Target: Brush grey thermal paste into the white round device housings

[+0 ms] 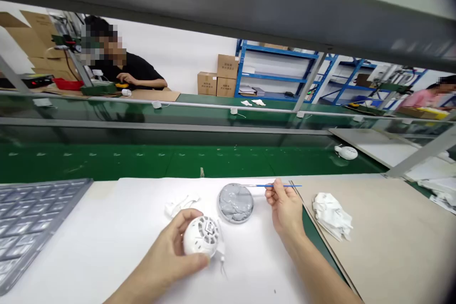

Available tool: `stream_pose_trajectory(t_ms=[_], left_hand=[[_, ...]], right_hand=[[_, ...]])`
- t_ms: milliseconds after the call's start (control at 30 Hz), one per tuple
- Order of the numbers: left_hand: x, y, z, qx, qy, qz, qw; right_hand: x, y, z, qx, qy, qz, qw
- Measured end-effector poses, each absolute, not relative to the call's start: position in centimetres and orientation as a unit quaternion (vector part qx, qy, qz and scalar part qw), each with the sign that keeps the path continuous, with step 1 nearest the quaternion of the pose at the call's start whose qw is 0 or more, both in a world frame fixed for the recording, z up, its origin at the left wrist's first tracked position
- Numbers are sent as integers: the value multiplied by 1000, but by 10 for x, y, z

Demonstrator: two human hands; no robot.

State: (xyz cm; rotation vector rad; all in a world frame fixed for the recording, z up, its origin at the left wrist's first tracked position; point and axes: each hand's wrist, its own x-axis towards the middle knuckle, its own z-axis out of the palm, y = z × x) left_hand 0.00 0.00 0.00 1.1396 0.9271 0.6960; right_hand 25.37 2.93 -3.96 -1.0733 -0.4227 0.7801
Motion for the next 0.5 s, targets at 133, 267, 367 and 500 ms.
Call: stream_pose_trajectory(t_ms=[133,267,367,500], left_hand=[[2,-1,-12,526,398,313,683],[-5,0,-20,591,437,273,620],[-9,1,-22,657,445,257,552],[-12,3,-20,695,474,240,485]], right_hand=[[231,9,-21,-473,-230,393,754],[205,-10,-18,-482,-270,410,726],[191,-22,-24,-508,-291,395,708],[182,-32,-32,-530,-322,364,695]])
